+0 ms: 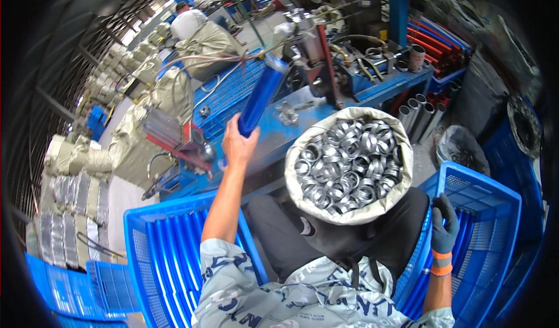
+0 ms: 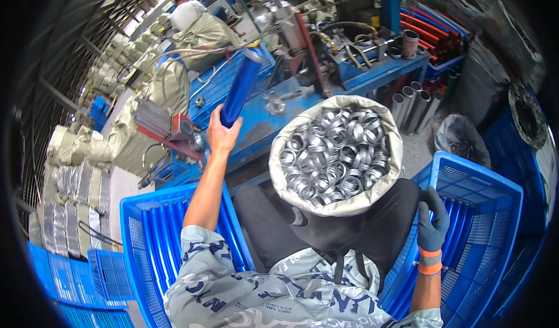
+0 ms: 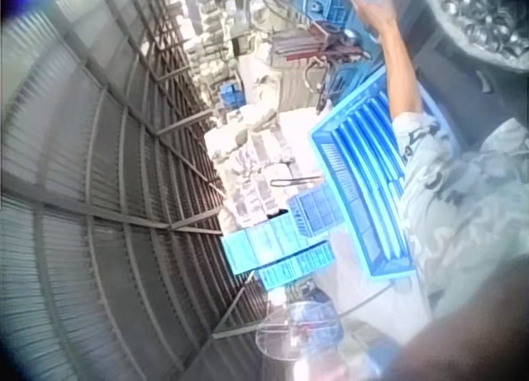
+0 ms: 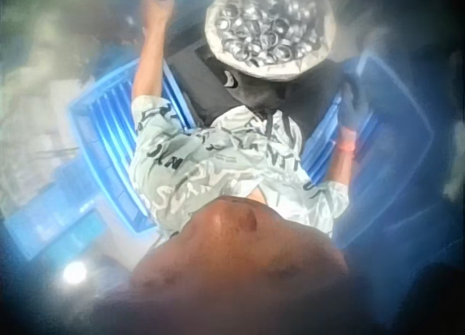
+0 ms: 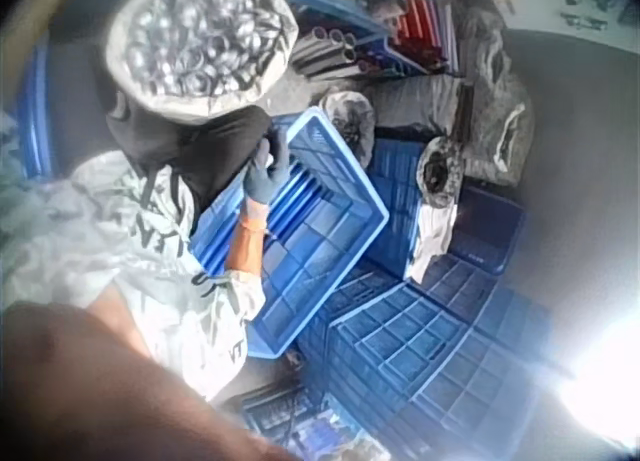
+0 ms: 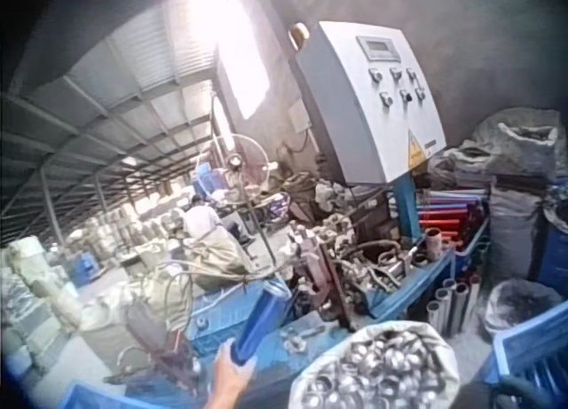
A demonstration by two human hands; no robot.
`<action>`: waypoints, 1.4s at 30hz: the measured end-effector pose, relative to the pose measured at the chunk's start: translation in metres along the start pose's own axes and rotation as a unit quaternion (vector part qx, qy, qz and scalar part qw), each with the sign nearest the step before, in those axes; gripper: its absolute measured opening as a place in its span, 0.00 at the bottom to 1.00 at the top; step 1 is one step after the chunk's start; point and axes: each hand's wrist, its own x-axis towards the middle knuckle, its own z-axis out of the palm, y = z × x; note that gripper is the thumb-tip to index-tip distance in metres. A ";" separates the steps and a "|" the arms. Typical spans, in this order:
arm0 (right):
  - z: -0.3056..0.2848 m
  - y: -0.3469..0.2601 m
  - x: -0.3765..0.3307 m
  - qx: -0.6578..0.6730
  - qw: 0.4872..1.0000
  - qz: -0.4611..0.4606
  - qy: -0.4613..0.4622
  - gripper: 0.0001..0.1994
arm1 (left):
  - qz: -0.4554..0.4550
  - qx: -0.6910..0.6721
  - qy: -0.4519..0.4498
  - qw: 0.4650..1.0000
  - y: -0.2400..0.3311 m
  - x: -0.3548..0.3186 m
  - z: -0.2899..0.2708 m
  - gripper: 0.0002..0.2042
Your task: Assembling silver metal rings onto blue industrial pipes and placing them in a blue crate.
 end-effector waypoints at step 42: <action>-0.176 0.476 -0.576 -0.276 0.671 0.688 0.000 0.31 | -0.045 -0.010 -0.237 0.970 -0.053 -0.180 0.019 0.36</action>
